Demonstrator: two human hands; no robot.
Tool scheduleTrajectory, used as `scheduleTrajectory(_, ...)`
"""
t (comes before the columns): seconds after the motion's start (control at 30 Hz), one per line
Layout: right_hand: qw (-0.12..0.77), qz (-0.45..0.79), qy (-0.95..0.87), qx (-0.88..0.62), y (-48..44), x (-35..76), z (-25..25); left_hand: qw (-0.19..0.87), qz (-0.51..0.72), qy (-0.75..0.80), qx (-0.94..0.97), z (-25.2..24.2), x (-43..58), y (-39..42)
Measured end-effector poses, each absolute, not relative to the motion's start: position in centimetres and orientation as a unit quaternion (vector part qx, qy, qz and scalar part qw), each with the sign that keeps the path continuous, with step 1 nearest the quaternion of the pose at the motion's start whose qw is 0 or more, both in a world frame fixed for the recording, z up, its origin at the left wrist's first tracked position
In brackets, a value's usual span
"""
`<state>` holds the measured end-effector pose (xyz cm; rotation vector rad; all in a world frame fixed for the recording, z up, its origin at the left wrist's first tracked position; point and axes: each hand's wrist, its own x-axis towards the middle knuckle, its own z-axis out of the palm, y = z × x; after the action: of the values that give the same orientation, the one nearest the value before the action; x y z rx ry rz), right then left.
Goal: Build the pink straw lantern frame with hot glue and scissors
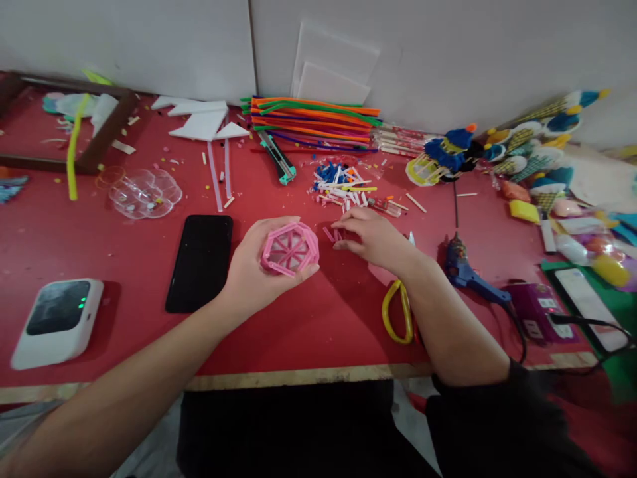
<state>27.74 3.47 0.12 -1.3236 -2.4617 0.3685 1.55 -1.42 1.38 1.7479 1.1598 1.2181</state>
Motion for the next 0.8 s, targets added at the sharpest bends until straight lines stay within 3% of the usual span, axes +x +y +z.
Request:
scheduleTrajectory(0.17,0.266,0.076,-0.852,-0.445,3.1,28.0,0.5,0.341,0.465,0.44,0.688,1.4,1.6,-1.7)
scheduleTrajectory(0.33,0.37,0.047,-0.83,-0.414,1.2,26.8,4.5,0.314,0.458,0.405,0.727,1.3,1.7,-1.9)
scheduleTrajectory(0.5,0.356,0.067,-0.873,-0.327,-2.0,23.2,7.1,0.297,0.43,0.37,0.768,0.7,1.3,-1.7)
scheduleTrajectory(0.8,0.342,0.088,-0.874,-0.333,-2.8,21.0,5.2,0.296,0.422,0.318,0.796,0.7,1.4,-1.8)
